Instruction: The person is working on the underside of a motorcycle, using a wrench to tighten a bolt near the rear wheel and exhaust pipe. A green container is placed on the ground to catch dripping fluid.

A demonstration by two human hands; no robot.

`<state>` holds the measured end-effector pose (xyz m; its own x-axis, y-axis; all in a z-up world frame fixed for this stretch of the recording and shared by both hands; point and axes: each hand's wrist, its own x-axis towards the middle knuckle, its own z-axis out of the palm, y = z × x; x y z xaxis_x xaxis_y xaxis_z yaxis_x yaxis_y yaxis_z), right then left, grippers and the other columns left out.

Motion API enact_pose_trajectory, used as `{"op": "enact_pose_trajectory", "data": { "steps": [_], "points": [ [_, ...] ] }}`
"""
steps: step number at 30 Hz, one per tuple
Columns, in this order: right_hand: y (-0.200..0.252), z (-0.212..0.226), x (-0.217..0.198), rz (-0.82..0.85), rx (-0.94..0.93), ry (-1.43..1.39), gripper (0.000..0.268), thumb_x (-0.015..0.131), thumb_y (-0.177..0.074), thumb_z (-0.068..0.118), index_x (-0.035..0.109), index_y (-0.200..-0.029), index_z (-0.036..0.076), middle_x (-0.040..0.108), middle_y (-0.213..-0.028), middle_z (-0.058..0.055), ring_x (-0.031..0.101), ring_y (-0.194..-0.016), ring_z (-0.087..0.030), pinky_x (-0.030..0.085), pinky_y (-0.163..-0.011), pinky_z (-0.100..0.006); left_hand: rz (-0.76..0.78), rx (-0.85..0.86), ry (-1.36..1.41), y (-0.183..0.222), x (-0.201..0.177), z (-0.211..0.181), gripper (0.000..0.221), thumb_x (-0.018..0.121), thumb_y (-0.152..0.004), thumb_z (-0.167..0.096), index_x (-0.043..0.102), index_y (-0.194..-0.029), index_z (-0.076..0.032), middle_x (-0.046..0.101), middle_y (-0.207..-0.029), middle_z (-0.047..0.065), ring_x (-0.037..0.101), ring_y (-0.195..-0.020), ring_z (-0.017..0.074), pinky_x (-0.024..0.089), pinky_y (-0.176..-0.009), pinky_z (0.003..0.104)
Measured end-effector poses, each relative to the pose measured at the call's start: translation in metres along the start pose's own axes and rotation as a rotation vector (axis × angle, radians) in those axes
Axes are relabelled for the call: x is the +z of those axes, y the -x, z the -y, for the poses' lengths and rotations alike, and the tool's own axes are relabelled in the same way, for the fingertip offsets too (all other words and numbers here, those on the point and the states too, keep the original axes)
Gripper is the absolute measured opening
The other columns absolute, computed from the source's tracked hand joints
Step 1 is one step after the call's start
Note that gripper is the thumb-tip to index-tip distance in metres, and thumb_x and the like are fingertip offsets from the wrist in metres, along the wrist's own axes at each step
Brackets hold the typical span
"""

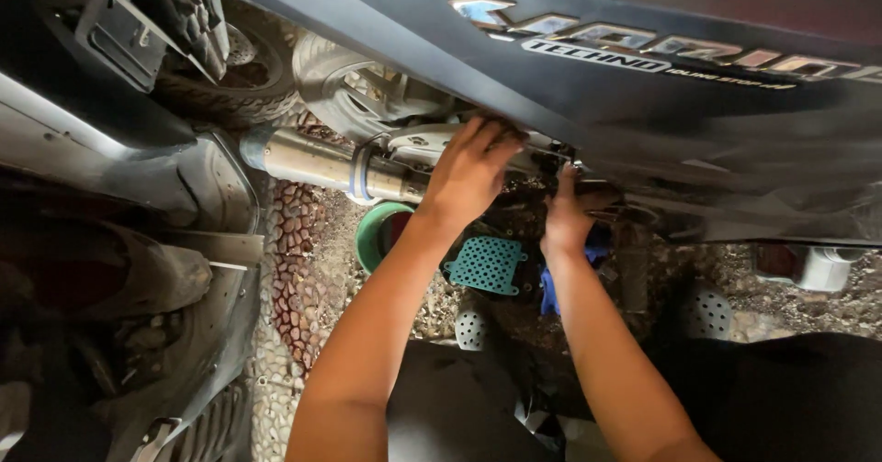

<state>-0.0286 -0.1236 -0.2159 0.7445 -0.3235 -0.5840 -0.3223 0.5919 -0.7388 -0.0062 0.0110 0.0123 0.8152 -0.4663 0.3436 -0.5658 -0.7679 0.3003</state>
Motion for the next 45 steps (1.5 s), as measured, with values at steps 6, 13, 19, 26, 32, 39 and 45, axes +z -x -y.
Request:
{"op": "enact_pose_trajectory", "data": {
  "steps": [6, 13, 19, 26, 32, 39, 45],
  "points": [
    [0.012, 0.014, 0.015, -0.111, -0.218, 0.032, 0.097, 0.073, -0.091, 0.043, 0.014, -0.16, 0.009, 0.049, -0.15, -0.008, 0.055, -0.122, -0.021, 0.052, -0.094, -0.037, -0.037, -0.04, -0.024, -0.002, 0.0, 0.006, 0.03, 0.074, -0.076, 0.001, 0.073, -0.105, -0.009, 0.068, -0.112, 0.01, 0.06, -0.111, 0.034, 0.049, -0.096, 0.048],
    [0.0, -0.006, 0.004, -0.228, -0.381, 0.426, 0.103, 0.074, -0.105, 0.041, 0.0, -0.159, -0.007, 0.018, -0.165, -0.027, 0.027, -0.151, -0.034, 0.022, -0.125, -0.043, -0.103, -0.08, 0.095, 0.008, 0.018, 0.019, 0.023, 0.073, -0.085, -0.001, 0.074, -0.106, -0.01, 0.071, -0.11, 0.009, 0.063, -0.112, 0.0317, 0.052, -0.103, 0.044],
    [0.007, 0.002, 0.009, -0.193, -0.496, 0.344, 0.1, 0.072, -0.104, 0.04, 0.003, -0.159, -0.006, 0.02, -0.166, -0.028, 0.027, -0.152, -0.036, 0.022, -0.126, -0.042, -0.012, -0.232, -0.052, 0.02, 0.06, 0.044, 0.012, 0.074, -0.086, -0.011, 0.078, -0.098, -0.013, 0.076, -0.103, 0.007, 0.068, -0.105, 0.0302, 0.051, -0.096, 0.046],
    [0.004, 0.002, 0.007, -0.155, -0.53, 0.248, 0.102, 0.074, -0.1, 0.042, 0.006, -0.159, -0.005, 0.028, -0.164, -0.028, 0.038, -0.148, -0.035, 0.031, -0.124, -0.041, 0.608, -0.494, -0.109, 0.032, 0.147, 0.054, 0.023, 0.058, -0.094, -0.02, 0.077, -0.105, -0.013, 0.073, -0.112, 0.018, 0.07, -0.106, 0.0368, 0.054, -0.096, 0.05],
    [-0.008, -0.008, -0.003, -0.209, -0.396, 0.415, 0.11, 0.076, -0.101, 0.05, 0.002, -0.161, -0.006, 0.022, -0.168, -0.026, 0.031, -0.152, -0.035, 0.025, -0.125, -0.041, 0.411, -0.37, 0.035, 0.038, 0.144, 0.057, 0.027, 0.058, -0.085, -0.012, 0.078, -0.102, -0.016, 0.073, -0.104, 0.02, 0.069, -0.1, 0.0395, 0.055, -0.089, 0.05],
    [0.018, 0.024, 0.0, -0.162, -0.061, 0.465, 0.121, 0.066, -0.092, 0.065, -0.009, -0.165, 0.005, 0.045, -0.155, -0.02, 0.052, -0.135, -0.027, 0.044, -0.111, -0.035, 0.369, -0.156, -0.063, 0.044, 0.172, 0.081, 0.02, 0.061, -0.08, -0.012, 0.077, -0.092, -0.011, 0.074, -0.094, 0.017, 0.07, -0.096, 0.0376, 0.055, -0.085, 0.049],
    [0.045, 0.055, 0.013, -0.053, 0.007, 0.186, 0.119, 0.063, -0.081, 0.063, -0.009, -0.163, 0.015, 0.05, -0.147, -0.014, 0.055, -0.11, -0.024, 0.051, -0.088, -0.035, 0.454, -0.262, -0.149, 0.038, 0.175, 0.083, 0.019, 0.058, -0.092, -0.015, 0.077, -0.095, -0.013, 0.074, -0.096, 0.015, 0.07, -0.099, 0.0354, 0.056, -0.088, 0.049]
  ]
}}
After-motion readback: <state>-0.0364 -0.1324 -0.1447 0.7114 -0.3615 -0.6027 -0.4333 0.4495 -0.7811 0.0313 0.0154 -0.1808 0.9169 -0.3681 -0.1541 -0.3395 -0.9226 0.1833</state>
